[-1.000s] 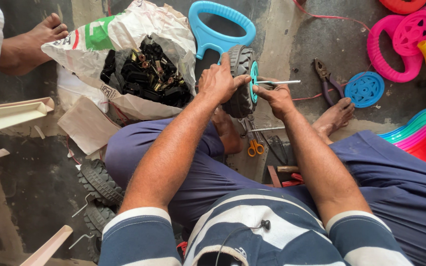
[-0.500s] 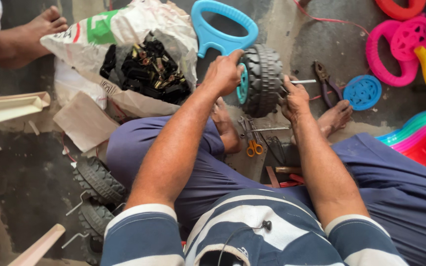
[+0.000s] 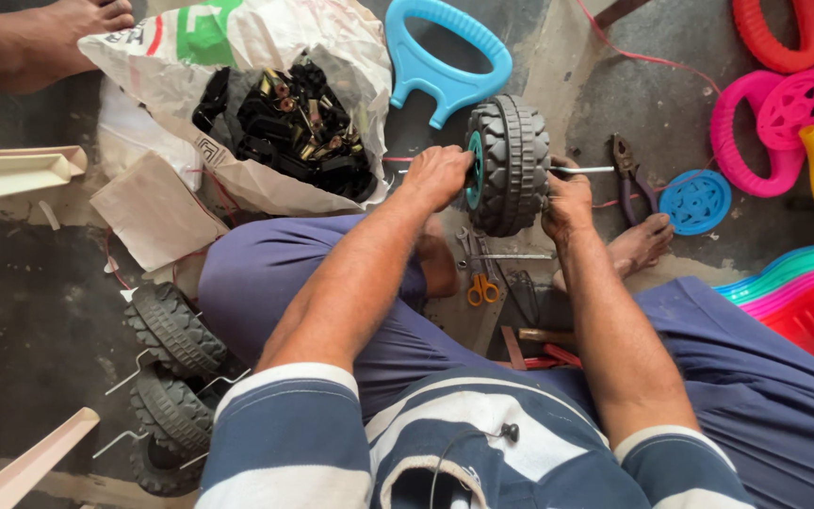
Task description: The person sits on the floor and assembles a toy wheel by inserting a metal axle into a tire and attaching a plastic hub. They repeatedly adjust the components to ensure the wheel is properly fitted.
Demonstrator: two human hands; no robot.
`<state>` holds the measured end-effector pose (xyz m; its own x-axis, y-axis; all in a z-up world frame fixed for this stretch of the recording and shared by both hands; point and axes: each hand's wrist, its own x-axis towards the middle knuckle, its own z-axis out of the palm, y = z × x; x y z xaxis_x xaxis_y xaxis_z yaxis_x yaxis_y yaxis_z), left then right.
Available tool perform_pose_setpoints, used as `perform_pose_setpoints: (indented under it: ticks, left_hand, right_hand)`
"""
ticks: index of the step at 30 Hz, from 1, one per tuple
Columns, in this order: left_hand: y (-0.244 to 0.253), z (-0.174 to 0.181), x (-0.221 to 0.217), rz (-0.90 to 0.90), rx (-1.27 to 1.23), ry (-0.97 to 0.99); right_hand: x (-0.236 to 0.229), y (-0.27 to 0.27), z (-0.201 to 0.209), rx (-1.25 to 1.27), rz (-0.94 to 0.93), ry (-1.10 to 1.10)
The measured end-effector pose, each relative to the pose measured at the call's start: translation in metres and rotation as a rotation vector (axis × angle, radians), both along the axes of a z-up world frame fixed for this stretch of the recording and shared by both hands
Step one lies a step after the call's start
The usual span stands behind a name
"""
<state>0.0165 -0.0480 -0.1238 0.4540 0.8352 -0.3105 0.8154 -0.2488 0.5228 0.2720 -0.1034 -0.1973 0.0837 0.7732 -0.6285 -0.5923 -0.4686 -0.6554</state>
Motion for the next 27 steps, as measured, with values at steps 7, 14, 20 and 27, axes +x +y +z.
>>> perform_pose_setpoints:
  ticks: [7,14,20,27]
  left_hand:
    - [0.013,0.042,0.018,-0.036,-0.041,-0.169]
    - [0.017,0.104,0.041,-0.189,-0.024,-0.585]
    - [-0.001,0.173,0.034,-0.11,-0.043,-0.68]
    - [-0.038,0.184,0.008,0.092,-0.484,-0.694]
  right_hand:
    - [0.032,0.018,0.048,0.066,0.004,-0.035]
    - [0.075,0.013,0.151,0.145,0.05,-0.014]
    - [0.08,-0.024,0.221,0.231,-0.029,-0.035]
    - [0.057,-0.066,0.254,0.304,0.029,-0.394]
